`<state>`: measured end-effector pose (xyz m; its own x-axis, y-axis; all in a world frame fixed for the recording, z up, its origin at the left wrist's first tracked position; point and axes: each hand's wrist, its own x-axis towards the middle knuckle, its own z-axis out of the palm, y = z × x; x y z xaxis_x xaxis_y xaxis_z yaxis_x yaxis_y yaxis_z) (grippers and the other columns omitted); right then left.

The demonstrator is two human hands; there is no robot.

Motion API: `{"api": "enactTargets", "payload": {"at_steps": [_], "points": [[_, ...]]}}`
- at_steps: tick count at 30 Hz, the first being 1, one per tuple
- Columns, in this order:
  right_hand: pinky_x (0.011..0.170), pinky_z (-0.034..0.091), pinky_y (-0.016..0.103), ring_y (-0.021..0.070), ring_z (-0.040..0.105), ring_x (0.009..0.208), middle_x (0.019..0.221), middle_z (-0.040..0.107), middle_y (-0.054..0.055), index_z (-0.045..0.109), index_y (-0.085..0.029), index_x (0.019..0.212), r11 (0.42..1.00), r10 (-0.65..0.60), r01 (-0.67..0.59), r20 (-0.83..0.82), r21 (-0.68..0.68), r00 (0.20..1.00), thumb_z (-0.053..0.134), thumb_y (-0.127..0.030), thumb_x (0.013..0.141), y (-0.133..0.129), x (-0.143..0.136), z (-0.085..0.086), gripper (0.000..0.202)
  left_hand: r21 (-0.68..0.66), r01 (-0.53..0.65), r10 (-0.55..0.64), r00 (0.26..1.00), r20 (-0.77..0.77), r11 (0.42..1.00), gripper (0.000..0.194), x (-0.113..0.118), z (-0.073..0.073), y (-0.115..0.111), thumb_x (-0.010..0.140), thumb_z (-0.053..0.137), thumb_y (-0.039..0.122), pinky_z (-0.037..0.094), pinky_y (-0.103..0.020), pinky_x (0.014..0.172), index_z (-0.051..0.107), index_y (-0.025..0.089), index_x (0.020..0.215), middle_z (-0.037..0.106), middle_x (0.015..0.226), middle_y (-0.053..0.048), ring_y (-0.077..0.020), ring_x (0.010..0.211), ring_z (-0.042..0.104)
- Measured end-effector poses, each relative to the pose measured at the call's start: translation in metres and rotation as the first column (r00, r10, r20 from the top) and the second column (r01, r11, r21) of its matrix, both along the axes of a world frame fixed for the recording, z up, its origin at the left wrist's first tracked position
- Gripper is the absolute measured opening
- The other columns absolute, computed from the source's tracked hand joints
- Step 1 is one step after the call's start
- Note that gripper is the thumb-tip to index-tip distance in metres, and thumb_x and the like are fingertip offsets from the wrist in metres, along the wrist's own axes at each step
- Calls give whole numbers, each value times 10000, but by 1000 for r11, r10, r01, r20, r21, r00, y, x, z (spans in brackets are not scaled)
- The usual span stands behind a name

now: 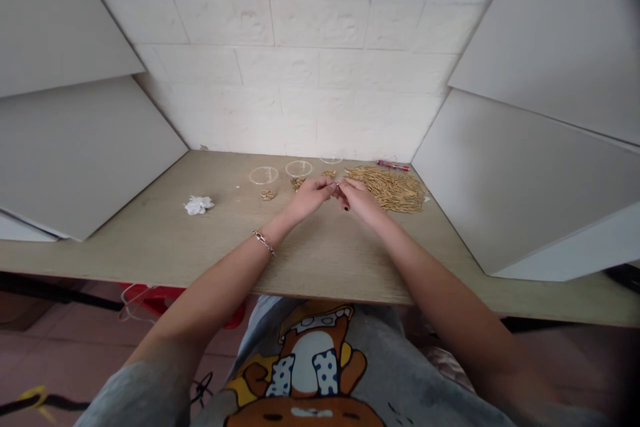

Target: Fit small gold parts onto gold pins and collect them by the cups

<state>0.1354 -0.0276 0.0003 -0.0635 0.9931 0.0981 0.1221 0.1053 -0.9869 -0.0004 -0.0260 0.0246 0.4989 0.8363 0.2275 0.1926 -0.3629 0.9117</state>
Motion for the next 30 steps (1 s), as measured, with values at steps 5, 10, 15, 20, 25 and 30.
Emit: {"api": "enactTargets", "payload": {"at_steps": [5, 10, 15, 20, 25, 30], "points": [[409, 308, 219, 80, 371, 386, 464, 382, -55, 424, -198, 606, 994, -88, 81, 87, 78, 992, 397, -352, 822, -1, -4, -4, 267, -79, 13, -10, 999, 34, 997, 185, 1, -2, 1, 791, 443, 239, 370, -243, 635, 526, 130, 667, 574, 662, -22, -95, 633, 486], [492, 338, 225, 97, 434, 518, 616, 486, -32, 454, -205, 713, 954, -185, 141, 149, 265, 971, 402, -352, 798, 2, -4, -11, 179, -89, -20, 25, 998, 57, 996, 175, 1, -6, 3, 775, 467, 252, 367, -237, 620, 511, 132, 655, 520, 649, -3, -83, 604, 442], [536, 356, 242, 118, 473, 578, 641, 526, -10, 511, -193, 725, 941, -222, 156, 202, 299, 954, 418, -361, 783, 2, -2, -9, 201, -87, -33, 37, 998, 48, 996, 173, 2, -6, 3, 772, 470, 252, 370, -239, 635, 515, 130, 657, 514, 663, -3, -86, 619, 441], [525, 363, 250, 126, 490, 565, 620, 559, 11, 555, -175, 676, 942, -234, 176, 187, 285, 954, 433, -398, 777, 2, -1, -8, 274, -41, -55, 56, 997, 44, 998, 184, 2, -5, 3, 780, 459, 258, 385, -253, 696, 537, 128, 675, 554, 704, -19, -102, 683, 475], [461, 353, 235, 86, 446, 462, 653, 595, 16, 571, -165, 688, 967, -161, 147, 51, 207, 986, 455, -434, 767, -1, -3, -6, 303, -44, -91, 94, 994, 59, 995, 203, 1, -6, 5, 791, 455, 285, 385, -260, 715, 573, 122, 762, 589, 780, -37, -115, 747, 504], [451, 356, 214, 59, 422, 461, 711, 610, 13, 600, -168, 746, 992, -80, 94, -155, 86, 985, 545, -412, 708, -3, -3, -3, 253, -50, -95, 98, 992, 75, 994, 225, -1, -9, 8, 792, 455, 320, 383, -259, 685, 569, 129, 760, 586, 758, -29, -100, 675, 475]]}}
